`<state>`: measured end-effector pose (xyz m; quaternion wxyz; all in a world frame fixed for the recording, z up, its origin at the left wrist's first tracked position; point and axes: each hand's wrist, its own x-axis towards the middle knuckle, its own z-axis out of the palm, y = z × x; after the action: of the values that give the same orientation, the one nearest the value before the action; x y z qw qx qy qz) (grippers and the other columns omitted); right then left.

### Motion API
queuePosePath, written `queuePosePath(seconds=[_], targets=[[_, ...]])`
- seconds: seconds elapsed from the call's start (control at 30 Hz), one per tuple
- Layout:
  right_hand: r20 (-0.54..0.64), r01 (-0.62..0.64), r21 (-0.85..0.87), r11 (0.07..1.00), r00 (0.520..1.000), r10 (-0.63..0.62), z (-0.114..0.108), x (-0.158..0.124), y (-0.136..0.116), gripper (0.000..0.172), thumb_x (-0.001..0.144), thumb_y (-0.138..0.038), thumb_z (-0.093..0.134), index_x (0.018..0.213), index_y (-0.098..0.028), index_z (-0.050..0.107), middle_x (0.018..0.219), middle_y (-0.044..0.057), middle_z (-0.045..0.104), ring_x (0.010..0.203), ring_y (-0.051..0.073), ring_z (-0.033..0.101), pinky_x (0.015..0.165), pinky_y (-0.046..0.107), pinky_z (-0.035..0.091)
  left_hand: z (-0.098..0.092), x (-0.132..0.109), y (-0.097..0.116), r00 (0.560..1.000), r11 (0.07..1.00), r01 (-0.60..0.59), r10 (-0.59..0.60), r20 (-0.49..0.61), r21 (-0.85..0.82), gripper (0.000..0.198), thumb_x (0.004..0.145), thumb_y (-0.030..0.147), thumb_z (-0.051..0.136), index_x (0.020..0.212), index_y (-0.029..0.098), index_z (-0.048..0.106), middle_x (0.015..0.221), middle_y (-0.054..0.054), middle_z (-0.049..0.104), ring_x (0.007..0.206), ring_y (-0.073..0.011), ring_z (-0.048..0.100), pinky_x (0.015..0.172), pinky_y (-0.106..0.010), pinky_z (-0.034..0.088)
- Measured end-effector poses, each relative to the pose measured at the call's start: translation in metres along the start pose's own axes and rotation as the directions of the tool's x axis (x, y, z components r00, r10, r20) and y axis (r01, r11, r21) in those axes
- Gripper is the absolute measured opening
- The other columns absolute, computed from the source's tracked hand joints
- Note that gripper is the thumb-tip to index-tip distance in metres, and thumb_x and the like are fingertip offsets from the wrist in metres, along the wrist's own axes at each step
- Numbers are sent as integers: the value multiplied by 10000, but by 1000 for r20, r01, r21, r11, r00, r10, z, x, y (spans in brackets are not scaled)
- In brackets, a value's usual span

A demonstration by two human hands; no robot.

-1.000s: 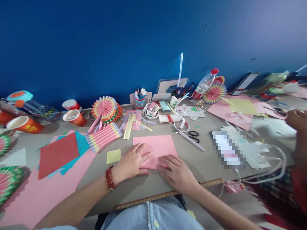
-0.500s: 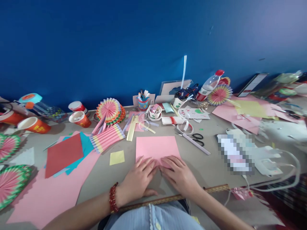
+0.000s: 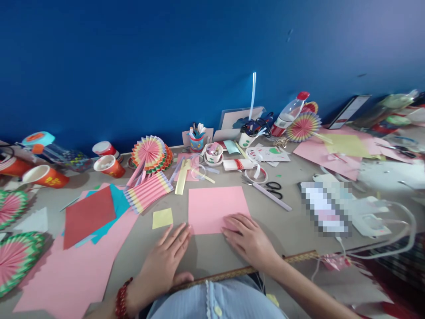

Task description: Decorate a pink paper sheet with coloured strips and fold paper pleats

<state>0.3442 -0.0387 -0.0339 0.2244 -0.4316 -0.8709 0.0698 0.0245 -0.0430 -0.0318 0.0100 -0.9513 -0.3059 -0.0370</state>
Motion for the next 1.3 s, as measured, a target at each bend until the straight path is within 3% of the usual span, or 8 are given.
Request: queuePosePath(seconds=[0.23,0.4,0.57,0.73,0.93,1.1,1.23,1.3], targets=[[75,-92,-86,992,992,99,3,0,-19,262,920,-299,623,1169,-253,693,1278,94,641,1218,290,541,1063,527,420,-3,3,2,1000,999,10,-11,21,45,807,945,712,297,1443,105,482,1532,-146,434,1483,-306,227,1216,-541,-84],[19,-183,-151,971,982,188,11,-2,-33,306,907,-393,650,1199,-305,683,1316,77,622,1236,297,521,1075,518,383,-5,2,3,999,998,38,-39,18,43,704,970,658,317,1409,152,534,1517,-123,462,1490,-329,196,1167,-619,-169],[-65,-224,-243,944,974,215,-5,-39,-5,300,973,-268,523,1235,-287,668,1341,39,629,1215,258,548,1106,496,350,-1,0,1,999,998,45,-46,27,44,719,972,654,314,1484,166,437,1538,-99,437,1498,-319,160,1151,-624,-199],[-52,-218,-354,909,975,214,-16,-71,14,381,967,-259,512,1336,-262,608,1423,47,570,1233,281,539,1091,514,368,0,-1,0,998,998,59,-59,14,34,701,978,635,335,1515,188,384,1563,-82,397,1490,-311,192,1164,-616,-168],[-92,-199,-318,927,980,178,-13,-72,17,374,952,-248,515,1309,-251,626,1381,45,607,1217,265,560,1049,483,429,-1,-5,1,993,993,114,-113,-44,27,670,966,628,385,1512,238,393,1537,-79,443,1478,-308,253,1204,-599,-24],[-88,-146,-293,945,988,126,-18,-75,28,406,940,-236,532,1338,-234,606,1334,53,643,1199,251,584,1013,427,471,0,-4,2,996,994,87,-86,-19,62,648,985,607,358,1483,201,440,1532,-86,449,1474,-305,248,1178,-606,-145],[-173,-224,-302,927,969,178,-23,-60,22,313,956,-242,502,1210,-236,686,1250,59,691,1084,255,639,951,435,494,0,-1,2,996,995,76,-73,-42,64,655,965,640,384,1427,193,512,1483,-100,511,1461,-312,275,1177,-607,-152],[-148,-214,-307,927,973,176,-22,-48,15,342,961,-265,500,1259,-214,658,1321,73,649,1146,270,611,973,448,485,1,0,2,996,995,75,-72,-52,65,653,957,653,390,1395,196,547,1464,-101,531,1456,-315,287,1177,-612,-146]])
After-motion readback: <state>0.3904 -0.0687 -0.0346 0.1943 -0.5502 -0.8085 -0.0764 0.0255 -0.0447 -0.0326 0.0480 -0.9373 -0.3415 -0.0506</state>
